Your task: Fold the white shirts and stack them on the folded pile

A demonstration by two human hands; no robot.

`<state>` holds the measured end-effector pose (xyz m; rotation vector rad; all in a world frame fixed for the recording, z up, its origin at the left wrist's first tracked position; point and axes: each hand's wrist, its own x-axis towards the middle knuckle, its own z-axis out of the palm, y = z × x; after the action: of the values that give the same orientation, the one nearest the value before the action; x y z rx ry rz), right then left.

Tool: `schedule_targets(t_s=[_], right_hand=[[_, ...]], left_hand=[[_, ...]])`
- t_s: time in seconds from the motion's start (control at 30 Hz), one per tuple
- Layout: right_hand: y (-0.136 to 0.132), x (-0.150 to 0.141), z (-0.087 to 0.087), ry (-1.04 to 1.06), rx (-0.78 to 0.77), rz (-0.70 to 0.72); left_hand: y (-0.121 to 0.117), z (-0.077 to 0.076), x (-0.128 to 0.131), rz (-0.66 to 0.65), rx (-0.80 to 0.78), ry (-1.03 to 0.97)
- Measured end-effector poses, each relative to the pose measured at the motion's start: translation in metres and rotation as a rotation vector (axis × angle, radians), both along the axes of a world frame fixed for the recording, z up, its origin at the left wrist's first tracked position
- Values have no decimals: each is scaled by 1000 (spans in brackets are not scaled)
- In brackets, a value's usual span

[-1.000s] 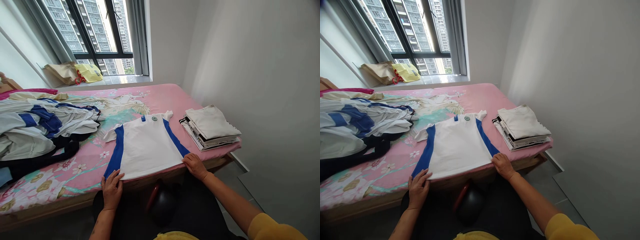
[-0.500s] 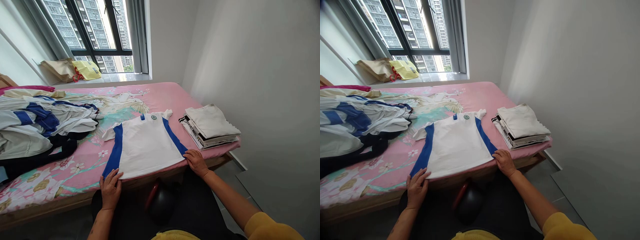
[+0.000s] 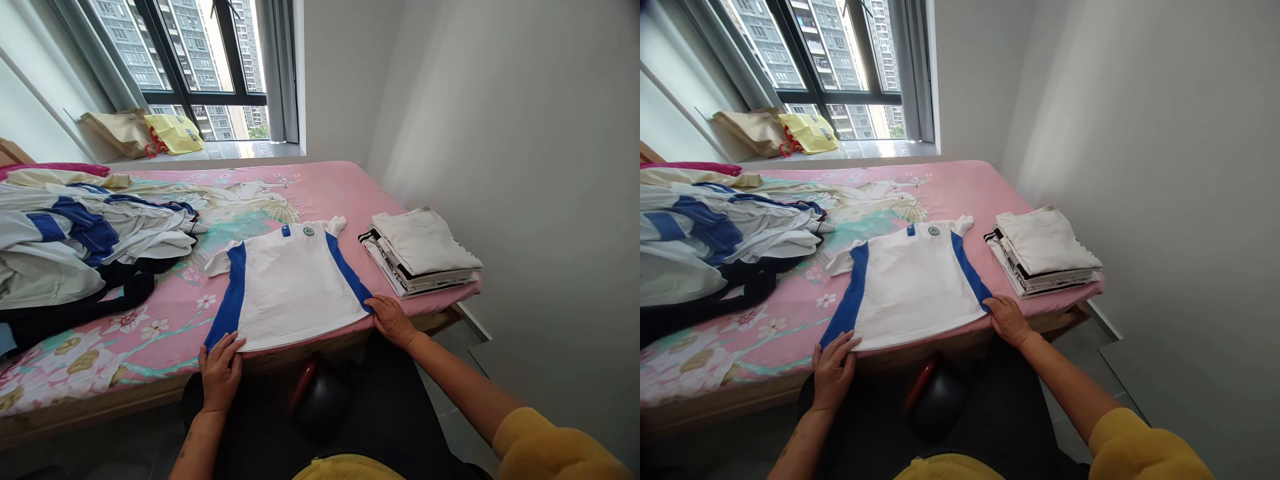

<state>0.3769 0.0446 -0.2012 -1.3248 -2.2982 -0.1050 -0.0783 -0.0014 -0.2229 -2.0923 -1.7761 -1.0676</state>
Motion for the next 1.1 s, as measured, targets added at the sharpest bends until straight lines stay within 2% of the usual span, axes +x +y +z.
schedule_targets(t_s=[0.23,0.4,0.53,0.7,0.93,1.1], right_hand=[[6,-2,5,115,0,10],[11,-6,14,72,8,-14],[13,-2,8,79,131,-64],[7,5,-3,28,140,-59],[1,7,7,23,108,-55],[12,-2,8,155,104,-134]], left_hand=[[0,0,-1,3,14,16],[0,-1,0,5,13,10],[0,-1,0,0,17,9],[0,-2,0,-8,27,14],[0,-4,0,-14,46,31],[1,-2,0,-15,37,31]])
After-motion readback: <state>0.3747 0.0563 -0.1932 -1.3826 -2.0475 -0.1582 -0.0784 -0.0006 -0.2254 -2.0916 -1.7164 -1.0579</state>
